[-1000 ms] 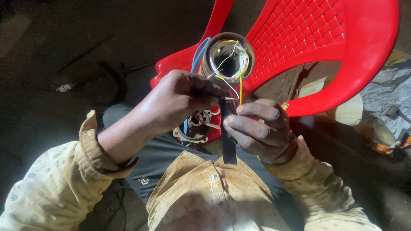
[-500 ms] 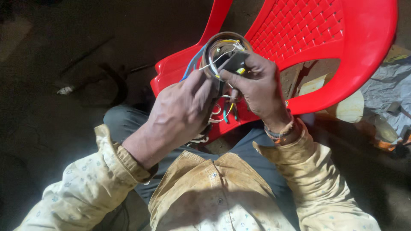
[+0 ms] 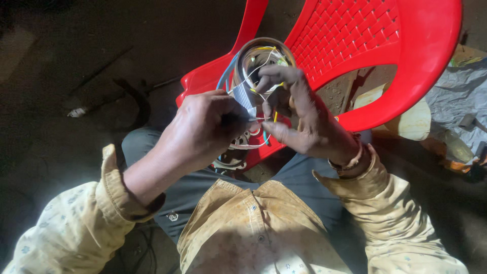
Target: The person sits on the ground repairing a submersible pump motor. They wrap white electrical tape around the motor's wire leads, fetch a small file from a workbench, and then file and sand the stripped wire ends while holding them over the motor body.
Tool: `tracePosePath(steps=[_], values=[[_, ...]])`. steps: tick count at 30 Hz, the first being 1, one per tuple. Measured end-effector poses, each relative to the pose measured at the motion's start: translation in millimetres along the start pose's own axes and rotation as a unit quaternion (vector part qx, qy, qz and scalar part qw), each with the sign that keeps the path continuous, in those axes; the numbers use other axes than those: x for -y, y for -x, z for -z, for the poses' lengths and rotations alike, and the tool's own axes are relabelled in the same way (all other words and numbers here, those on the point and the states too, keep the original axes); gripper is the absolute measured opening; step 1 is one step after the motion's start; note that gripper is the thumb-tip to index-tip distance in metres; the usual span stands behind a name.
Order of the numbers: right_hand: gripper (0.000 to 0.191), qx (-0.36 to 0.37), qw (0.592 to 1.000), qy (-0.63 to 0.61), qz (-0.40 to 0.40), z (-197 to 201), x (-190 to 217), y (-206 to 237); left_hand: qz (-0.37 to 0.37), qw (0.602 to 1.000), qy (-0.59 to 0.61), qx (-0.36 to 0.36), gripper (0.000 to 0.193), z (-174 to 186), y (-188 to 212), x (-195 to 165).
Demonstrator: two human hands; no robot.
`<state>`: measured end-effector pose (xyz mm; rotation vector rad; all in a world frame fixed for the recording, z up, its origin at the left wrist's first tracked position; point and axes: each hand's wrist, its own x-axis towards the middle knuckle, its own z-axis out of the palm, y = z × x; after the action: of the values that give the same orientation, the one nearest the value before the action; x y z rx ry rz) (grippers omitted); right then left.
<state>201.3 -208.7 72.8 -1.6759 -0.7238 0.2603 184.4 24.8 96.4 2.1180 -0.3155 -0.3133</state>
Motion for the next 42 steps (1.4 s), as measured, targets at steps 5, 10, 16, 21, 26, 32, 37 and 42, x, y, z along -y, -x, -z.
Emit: tracePosePath(steps=[5,10,16,21,26,32,37,42], values=[[0.051,-0.06,0.941,0.29,0.165,-12.5,-21.7,-2.0,0.015,0.976,0.151,0.153,0.018,9.5,-11.7,9.2],[0.042,-0.045,0.868,0.383,0.312,-5.4,-32.3,-0.7,0.013,0.974,0.176,0.142,0.021,9.5,-15.2,17.7],[0.021,-0.073,0.815,0.44,0.369,-9.1,-12.6,13.2,0.044,0.99,0.121,0.062,0.021,4.2,-13.2,12.3],[0.017,-0.18,0.9,0.28,0.281,-24.7,7.2,18.5,-0.037,0.959,0.278,0.048,0.025,-7.7,-6.9,4.7],[0.008,-0.207,0.977,-0.043,0.038,-20.5,-1.1,-1.3,-0.051,0.983,0.167,0.053,0.023,-9.7,-1.9,-0.4],[0.006,-0.134,0.99,-0.018,-0.037,-12.6,-29.1,-21.6,-0.208,0.967,-0.119,-0.091,0.026,-15.2,4.7,3.6],[0.012,-0.055,0.972,-0.019,-0.23,-3.9,-24.7,-34.4,-0.356,0.868,-0.322,-0.128,0.043,-17.8,5.4,15.9],[0.046,-0.058,0.995,-0.042,-0.065,-2.2,-1.5,-25.1,-0.207,0.956,-0.173,-0.114,0.027,-16.0,8.4,11.5]])
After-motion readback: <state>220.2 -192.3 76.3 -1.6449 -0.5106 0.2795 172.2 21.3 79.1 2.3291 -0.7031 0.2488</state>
